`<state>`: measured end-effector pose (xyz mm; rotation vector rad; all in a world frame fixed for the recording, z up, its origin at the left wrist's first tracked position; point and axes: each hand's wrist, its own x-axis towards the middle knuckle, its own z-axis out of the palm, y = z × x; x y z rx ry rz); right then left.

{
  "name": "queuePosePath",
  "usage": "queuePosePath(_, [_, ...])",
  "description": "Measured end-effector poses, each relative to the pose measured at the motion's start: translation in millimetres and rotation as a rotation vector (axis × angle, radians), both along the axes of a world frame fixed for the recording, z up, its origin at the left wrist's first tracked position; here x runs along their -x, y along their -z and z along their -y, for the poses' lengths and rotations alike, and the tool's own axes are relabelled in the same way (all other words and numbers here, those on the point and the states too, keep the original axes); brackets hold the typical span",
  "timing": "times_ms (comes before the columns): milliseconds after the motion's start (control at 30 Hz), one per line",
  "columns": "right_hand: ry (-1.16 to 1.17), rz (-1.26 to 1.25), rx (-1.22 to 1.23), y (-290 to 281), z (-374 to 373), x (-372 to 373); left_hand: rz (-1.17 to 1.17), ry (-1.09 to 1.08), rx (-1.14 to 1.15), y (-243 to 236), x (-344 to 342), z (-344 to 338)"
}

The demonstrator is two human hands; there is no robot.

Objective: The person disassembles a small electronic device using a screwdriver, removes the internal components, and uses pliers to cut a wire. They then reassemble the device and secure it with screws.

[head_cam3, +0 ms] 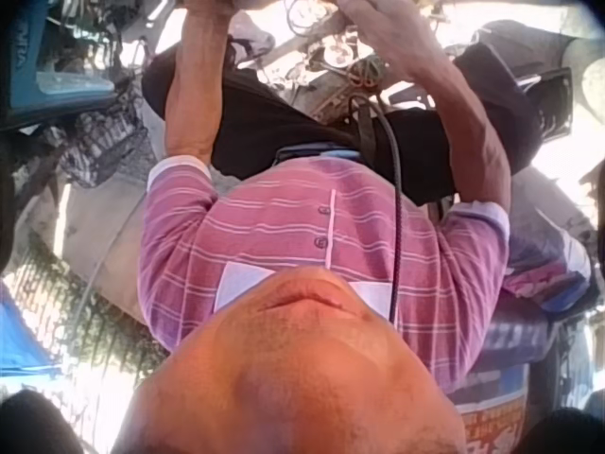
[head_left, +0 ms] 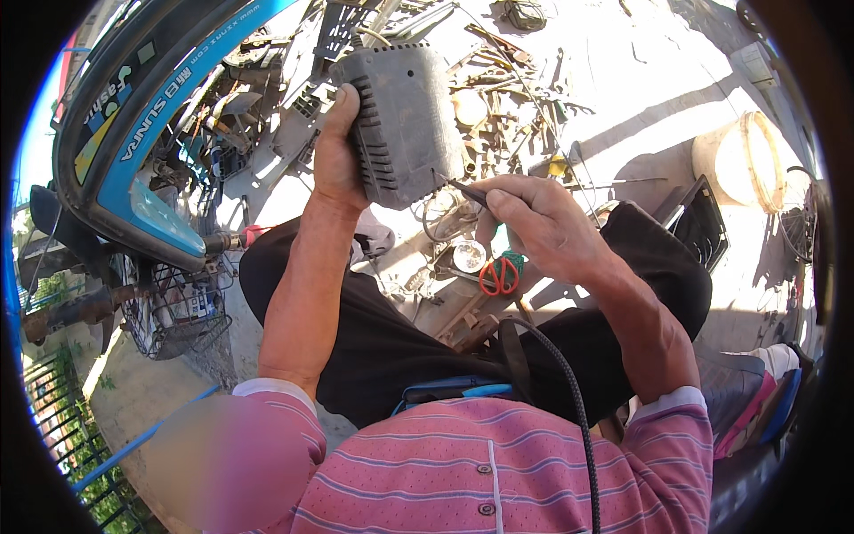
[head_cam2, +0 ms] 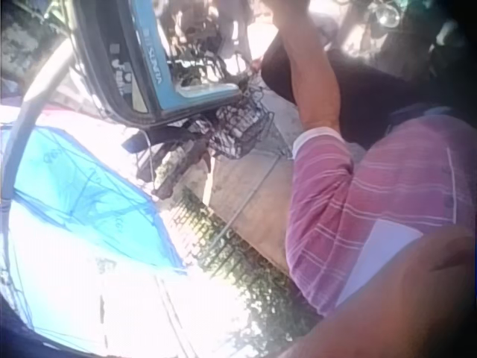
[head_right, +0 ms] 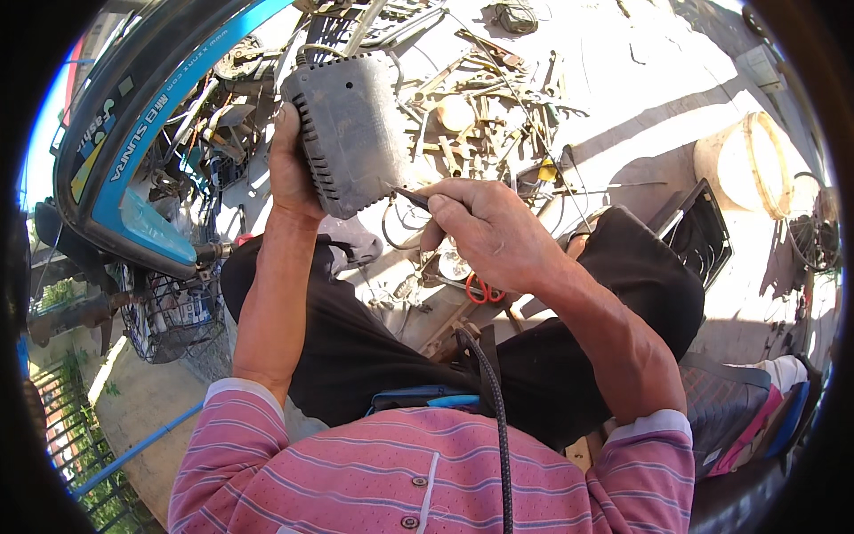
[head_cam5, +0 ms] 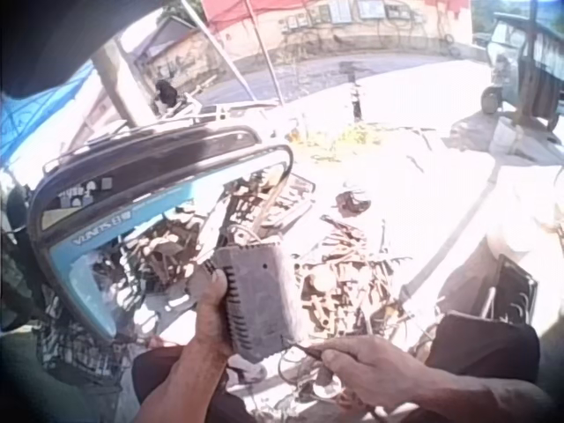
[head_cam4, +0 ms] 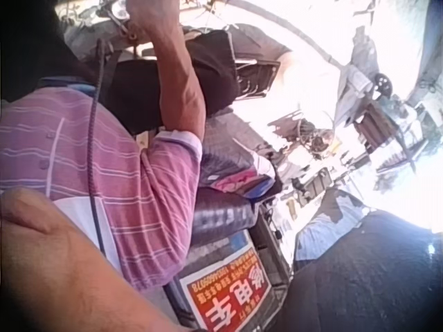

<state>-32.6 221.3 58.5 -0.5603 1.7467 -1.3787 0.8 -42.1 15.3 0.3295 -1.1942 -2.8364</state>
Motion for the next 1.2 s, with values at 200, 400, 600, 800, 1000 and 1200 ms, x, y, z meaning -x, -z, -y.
queuePosePath(200, [0.007,0.042,0.008,-1,1,0,0.01,-0.005,0.002,-3,-1,-3])
queuePosePath(400, [-0.001,-0.007,-0.057,-7,3,1,0.007,0.015,0.016,-2,-2,-3])
queuePosePath(600, [-0.029,-0.07,-0.028,2,2,2,0.025,0.013,0.055,-4,-3,-5])
queuePosePath(800, [0.02,-0.35,-0.011,17,2,-6,0.076,0.039,0.207,2,-4,-7])
queuePosePath(1000, [-0.001,0.037,-0.156,14,6,3,0.078,0.025,0.314,3,-7,-12])
queuePosePath(1200, [0.005,0.468,-0.108,29,9,5,0.012,0.068,0.39,-2,-6,-14])
